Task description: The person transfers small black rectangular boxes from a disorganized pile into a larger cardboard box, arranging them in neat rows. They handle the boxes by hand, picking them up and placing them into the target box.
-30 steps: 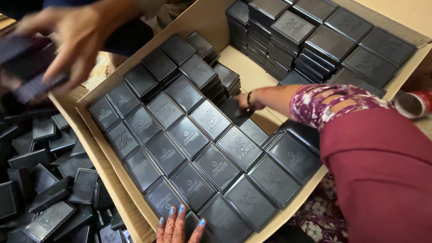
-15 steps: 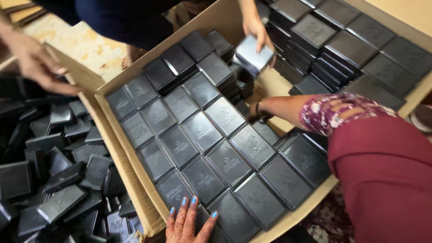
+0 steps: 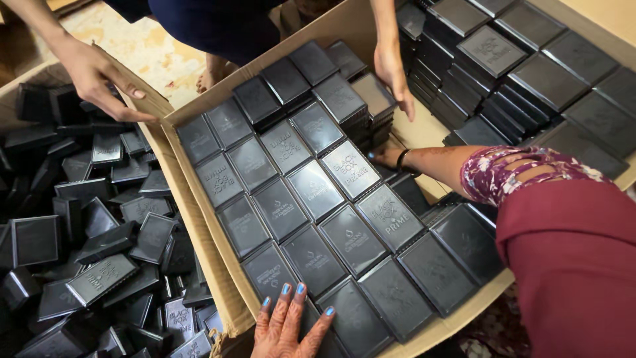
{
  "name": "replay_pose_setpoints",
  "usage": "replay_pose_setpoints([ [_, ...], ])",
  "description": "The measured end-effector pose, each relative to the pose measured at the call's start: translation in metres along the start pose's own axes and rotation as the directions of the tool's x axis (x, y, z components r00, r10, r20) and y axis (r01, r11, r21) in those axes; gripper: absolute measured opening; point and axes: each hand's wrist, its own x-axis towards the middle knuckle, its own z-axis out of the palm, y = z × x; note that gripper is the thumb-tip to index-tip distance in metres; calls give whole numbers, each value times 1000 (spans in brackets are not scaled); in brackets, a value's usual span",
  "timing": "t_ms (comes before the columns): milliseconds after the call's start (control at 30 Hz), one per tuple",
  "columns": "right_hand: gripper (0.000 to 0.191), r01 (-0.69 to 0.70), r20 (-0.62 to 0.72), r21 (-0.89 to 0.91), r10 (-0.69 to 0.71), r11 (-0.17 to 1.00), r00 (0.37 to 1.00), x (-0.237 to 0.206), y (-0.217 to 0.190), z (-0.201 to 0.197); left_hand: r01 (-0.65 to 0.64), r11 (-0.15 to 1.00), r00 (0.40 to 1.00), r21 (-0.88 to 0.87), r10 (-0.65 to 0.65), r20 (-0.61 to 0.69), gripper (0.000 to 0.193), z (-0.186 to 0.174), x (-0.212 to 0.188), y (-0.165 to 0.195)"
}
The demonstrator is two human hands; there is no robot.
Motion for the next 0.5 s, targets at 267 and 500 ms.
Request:
replay_pose_setpoints([
  [267,64,-430,112,125,418,894,902,-4,-9,-9,27,1000,999,-9,-27,25,43,-5,1,3],
  [500,38,-677,519,211,506,705,689,-6,-4,-17,20,1000,1000,13,-20,20,44,-7,5,4],
])
